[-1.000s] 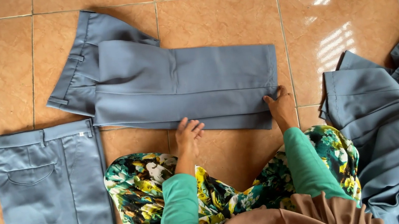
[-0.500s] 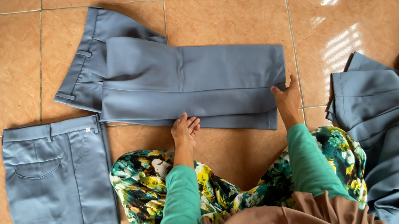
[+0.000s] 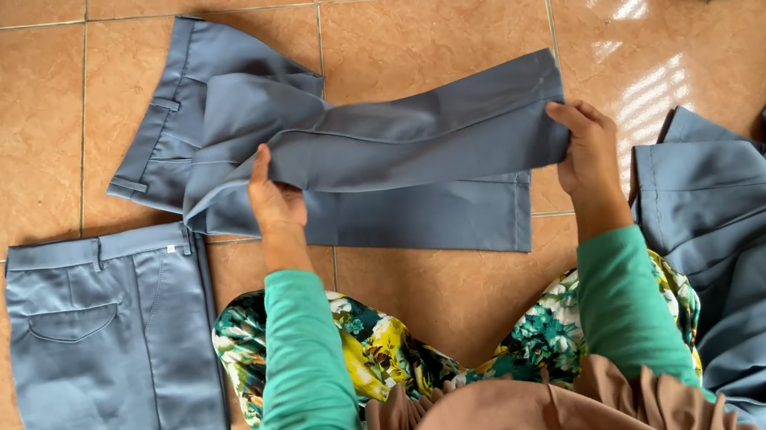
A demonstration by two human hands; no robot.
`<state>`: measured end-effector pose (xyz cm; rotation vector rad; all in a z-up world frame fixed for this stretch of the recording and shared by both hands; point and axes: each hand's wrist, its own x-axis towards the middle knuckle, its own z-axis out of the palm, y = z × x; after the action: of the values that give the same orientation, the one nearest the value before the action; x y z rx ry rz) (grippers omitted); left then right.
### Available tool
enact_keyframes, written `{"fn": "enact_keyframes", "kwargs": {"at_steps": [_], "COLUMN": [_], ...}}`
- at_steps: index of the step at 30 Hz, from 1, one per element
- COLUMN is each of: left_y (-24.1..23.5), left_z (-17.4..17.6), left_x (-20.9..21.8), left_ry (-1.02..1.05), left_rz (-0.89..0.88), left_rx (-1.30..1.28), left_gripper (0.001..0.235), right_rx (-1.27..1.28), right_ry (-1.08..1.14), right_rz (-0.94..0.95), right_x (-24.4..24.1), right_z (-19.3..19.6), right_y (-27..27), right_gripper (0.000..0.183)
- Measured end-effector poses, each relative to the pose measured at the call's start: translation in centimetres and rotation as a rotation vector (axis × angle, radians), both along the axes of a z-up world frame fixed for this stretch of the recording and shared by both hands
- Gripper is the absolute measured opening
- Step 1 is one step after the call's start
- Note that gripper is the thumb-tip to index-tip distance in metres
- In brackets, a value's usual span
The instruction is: The person sits on a tiled floor and folds two pairs of gray trousers by hand. They smooth the fabric, fold the legs, and then fold the trousers into neat rectangles, placing each finished pair aside.
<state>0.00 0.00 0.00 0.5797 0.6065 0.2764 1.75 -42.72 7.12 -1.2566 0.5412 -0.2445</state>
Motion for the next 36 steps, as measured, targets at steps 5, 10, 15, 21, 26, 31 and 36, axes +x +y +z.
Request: {"fn": "enact_keyframes", "kwargs": {"at_steps": [5,10,15,21,26,31,36], "left_y": [-1.3,-1.2,-1.6,-1.5,-0.8,-0.7,-3.1], "left_z": [2.5,-9.0,-10.0,-8.3,-12.1,-13.7,-10.4], "left_x": [-5.0,-7.2,-7.1,-8.6,-8.1,-8.7,-10.6], "left_ry": [0.215,0.583,0.635,0.619,0.679,0.714,0.647], "left_rz": [0.007,0.014,0.062,0.082,0.08,0.082,0.279], "left_rx": [0.042,0.269,0.411,0.419,0.552,0.726,1.254], "left_gripper": [0.094,0.101,0.082,0.086,0.071,0.056,0.096], "right_rx": [-0.023,-0.299,-0.562,-0.612,-0.833,-0.981,-1.149], "right_ry": [0.127,0.346,0.411,0.373,0.449,0.366,0.086], "right_rz": [-0.037,0.048,0.035,0.015,0.042,0.074,-0.08], "right_x": [-5.6,-9.7,-8.9,-10.6,-11.1,-11.3,-11.3], "right_z": [-7.7,-18.4,-16.3,-12.7,-16.2,-17.8,-16.2], "right_y": [-1.6,-3.1,-2.4,-1.2,-1.7,-2.3,-0.5], "right_gripper": [0.018,0.021,0.023,0.029,0.027,0.023,0.066]}}
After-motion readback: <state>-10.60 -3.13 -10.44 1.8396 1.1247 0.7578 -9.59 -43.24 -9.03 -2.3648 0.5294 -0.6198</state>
